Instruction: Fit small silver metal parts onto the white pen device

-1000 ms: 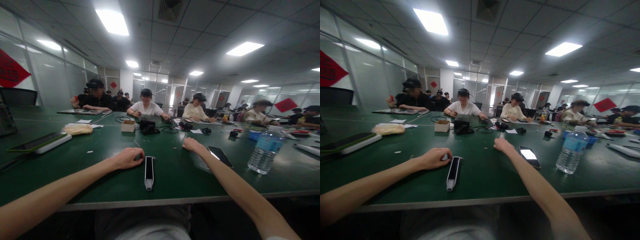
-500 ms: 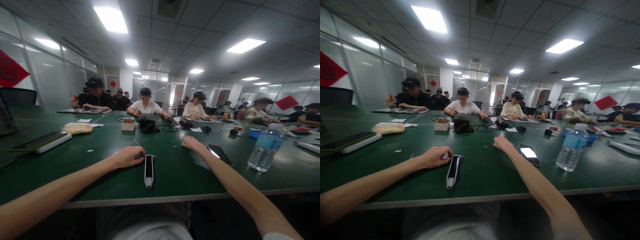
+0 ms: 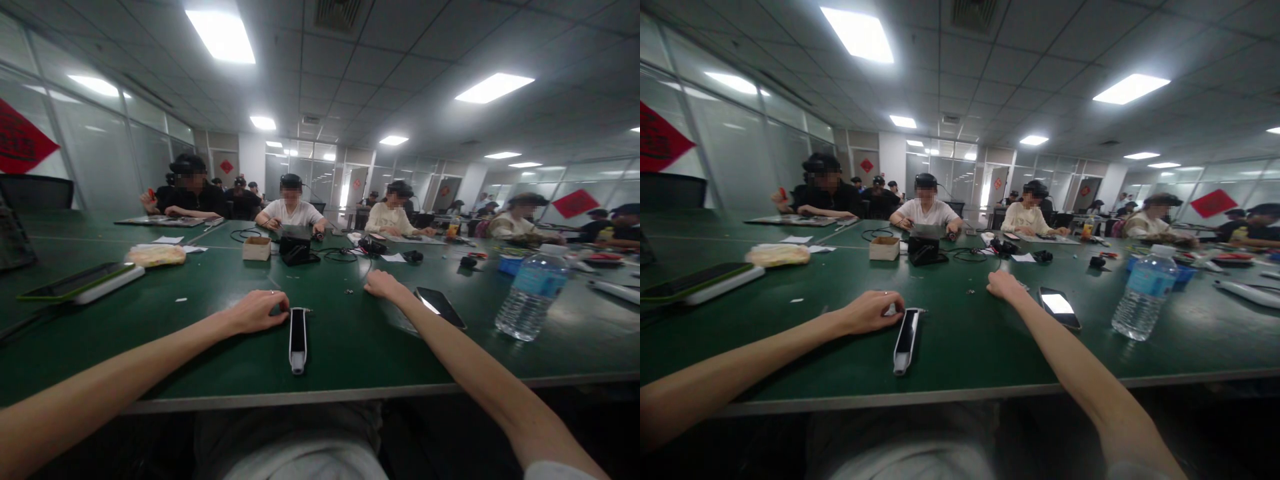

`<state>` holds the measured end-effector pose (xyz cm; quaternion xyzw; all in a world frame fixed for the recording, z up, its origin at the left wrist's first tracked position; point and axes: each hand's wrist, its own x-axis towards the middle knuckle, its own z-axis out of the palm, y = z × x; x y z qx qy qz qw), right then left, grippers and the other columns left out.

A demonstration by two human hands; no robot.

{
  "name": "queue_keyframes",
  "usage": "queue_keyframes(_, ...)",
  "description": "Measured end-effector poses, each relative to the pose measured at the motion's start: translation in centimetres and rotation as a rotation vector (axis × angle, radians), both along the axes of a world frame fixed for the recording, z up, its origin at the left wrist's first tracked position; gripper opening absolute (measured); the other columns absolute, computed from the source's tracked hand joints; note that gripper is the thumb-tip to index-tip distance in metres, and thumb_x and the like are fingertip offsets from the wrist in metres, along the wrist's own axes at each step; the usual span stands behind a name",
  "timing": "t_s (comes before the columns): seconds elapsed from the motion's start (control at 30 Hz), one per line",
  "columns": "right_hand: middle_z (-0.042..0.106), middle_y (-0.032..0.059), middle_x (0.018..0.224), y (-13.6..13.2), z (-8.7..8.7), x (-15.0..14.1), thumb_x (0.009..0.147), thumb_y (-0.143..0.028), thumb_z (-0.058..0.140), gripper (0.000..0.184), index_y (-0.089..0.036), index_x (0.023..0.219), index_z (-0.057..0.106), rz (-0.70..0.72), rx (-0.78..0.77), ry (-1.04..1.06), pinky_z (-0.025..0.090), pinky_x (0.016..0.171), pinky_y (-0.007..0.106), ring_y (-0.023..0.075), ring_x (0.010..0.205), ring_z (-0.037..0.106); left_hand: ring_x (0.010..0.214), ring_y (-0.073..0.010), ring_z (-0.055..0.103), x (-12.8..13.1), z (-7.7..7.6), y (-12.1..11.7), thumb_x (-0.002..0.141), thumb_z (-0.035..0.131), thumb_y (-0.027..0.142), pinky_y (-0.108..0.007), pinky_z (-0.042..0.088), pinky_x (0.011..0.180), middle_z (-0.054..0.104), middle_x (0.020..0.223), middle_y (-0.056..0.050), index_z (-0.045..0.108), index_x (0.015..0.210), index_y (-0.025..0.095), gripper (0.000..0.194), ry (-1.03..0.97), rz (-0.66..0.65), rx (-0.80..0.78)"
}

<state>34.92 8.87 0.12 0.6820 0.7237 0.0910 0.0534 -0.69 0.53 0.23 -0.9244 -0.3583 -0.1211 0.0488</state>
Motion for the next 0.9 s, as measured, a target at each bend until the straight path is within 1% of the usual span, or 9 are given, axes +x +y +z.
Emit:
queue_keyframes(0.27, 0.062, 0.0242, 0.114, -0.7, 0.3, -0.2, 0.087, -0.022, 0.048, 0.031, -0.006, 0.108, 0.065, -0.008, 0.042, -0.005, 0.047, 0.083, 0.035, 0.0308, 0.105, 0.062, 0.070, -0.0153, 0.061, -0.1, 0.2, -0.2, 0.087, 0.051, 0.033, -0.024, 0.042, 0.063, 0.065, 0.085, -0.002, 0.060, 0.096, 0.019, 0.018, 0.002, 0.005, -0.022)
queue_keyframes(0.4, 0.061, 0.0231, 0.114, -1.8, 1.5, -1.2, 0.091, -0.023, 0.043, 0.031, -0.006, 0.108, 0.062, 0.048, 0.121, 0.001, 0.047, 0.079, 0.034, 0.0301, 0.102, 0.062, 0.070, -0.0157, 0.061, -0.2, 0.3, -0.3, 0.087, 0.052, 0.032, -0.025, 0.043, 0.062, 0.066, 0.086, -0.002, 0.060, 0.096, 0.020, 0.018, -0.011, -0.002, -0.016)
queue_keyframes(0.47, 0.062, 0.0213, 0.112, -2.8, 2.3, -2.8, 0.092, -0.024, 0.041, 0.030, -0.007, 0.108, 0.060, 0.102, 0.170, 0.014, 0.046, 0.078, 0.032, 0.0272, 0.100, 0.062, 0.070, -0.0153, 0.061, -0.2, 0.2, -0.3, 0.086, 0.052, 0.031, -0.025, 0.043, 0.062, 0.066, 0.087, -0.001, 0.060, 0.097, 0.020, 0.017, -0.028, -0.017, -0.016)
queue_keyframes(0.5, 0.062, 0.0186, 0.109, -3.4, 2.6, -3.8, 0.093, -0.025, 0.039, 0.029, -0.009, 0.106, 0.060, 0.146, 0.199, 0.029, 0.045, 0.078, 0.030, 0.0245, 0.097, 0.062, 0.070, -0.0151, 0.061, -0.3, 0.1, -0.3, 0.086, 0.053, 0.031, -0.024, 0.042, 0.062, 0.066, 0.087, -0.001, 0.060, 0.096, 0.020, 0.016, -0.037, -0.017, -0.016)
queue_keyframes(0.53, 0.064, 0.0163, 0.104, -4.1, 2.8, -5.1, 0.093, -0.024, 0.040, 0.026, -0.010, 0.102, 0.060, 0.226, 0.233, 0.088, 0.044, 0.076, 0.029, 0.0224, 0.092, 0.062, 0.070, -0.0150, 0.061, -0.3, 0.1, -0.3, 0.085, 0.054, 0.031, -0.024, 0.042, 0.062, 0.066, 0.088, -0.001, 0.060, 0.097, 0.020, 0.017, -0.035, -0.022, -0.016)
queue_keyframes(0.63, 0.063, 0.0101, 0.092, -6.3, 3.1, -9.7, 0.089, -0.021, 0.047, 0.016, -0.012, 0.092, 0.060, 0.495, 0.252, 0.269, 0.042, 0.073, 0.026, 0.0172, 0.082, 0.059, 0.070, -0.0152, 0.060, -0.4, 0.0, -0.4, 0.084, 0.055, 0.033, -0.025, 0.042, 0.063, 0.065, 0.086, -0.001, 0.058, 0.097, 0.020, 0.018, -0.034, -0.020, 0.033)
queue_keyframes(0.73, 0.062, 0.0077, 0.090, -8.0, 2.8, -14.0, 0.091, -0.021, 0.047, 0.014, -0.013, 0.090, 0.059, 0.736, 0.259, 0.460, 0.040, 0.073, 0.027, 0.0156, 0.080, 0.056, 0.072, -0.0165, 0.059, -0.4, 0.1, -0.4, 0.085, 0.054, 0.032, -0.027, 0.042, 0.067, 0.063, 0.082, -0.002, 0.057, 0.097, 0.019, 0.019, -0.081, -0.013, 0.178)
queue_keyframes(0.8, 0.062, 0.0066, 0.087, -8.5, 2.5, -16.0, 0.090, -0.020, 0.049, 0.013, -0.013, 0.087, 0.059, 0.775, 0.227, 0.620, 0.040, 0.072, 0.026, 0.0150, 0.079, 0.055, 0.071, -0.0162, 0.059, -0.4, 0.1, -0.2, 0.085, 0.053, 0.030, -0.027, 0.042, 0.068, 0.062, 0.080, -0.002, 0.056, 0.095, 0.018, 0.015, -0.140, 0.010, 0.263)
queue_keyframes(0.9, 0.062, 0.0043, 0.084, -8.5, 2.0, -17.0, 0.091, -0.021, 0.048, 0.014, -0.014, 0.087, 0.060, 0.758, 0.159, 0.826, 0.040, 0.071, 0.025, 0.0138, 0.077, 0.056, 0.066, -0.0139, 0.057, -0.4, -0.1, 0.1, 0.085, 0.053, 0.026, -0.025, 0.042, 0.065, 0.060, 0.076, 0.001, 0.054, 0.090, 0.018, 0.009, -0.221, 0.022, 0.338)
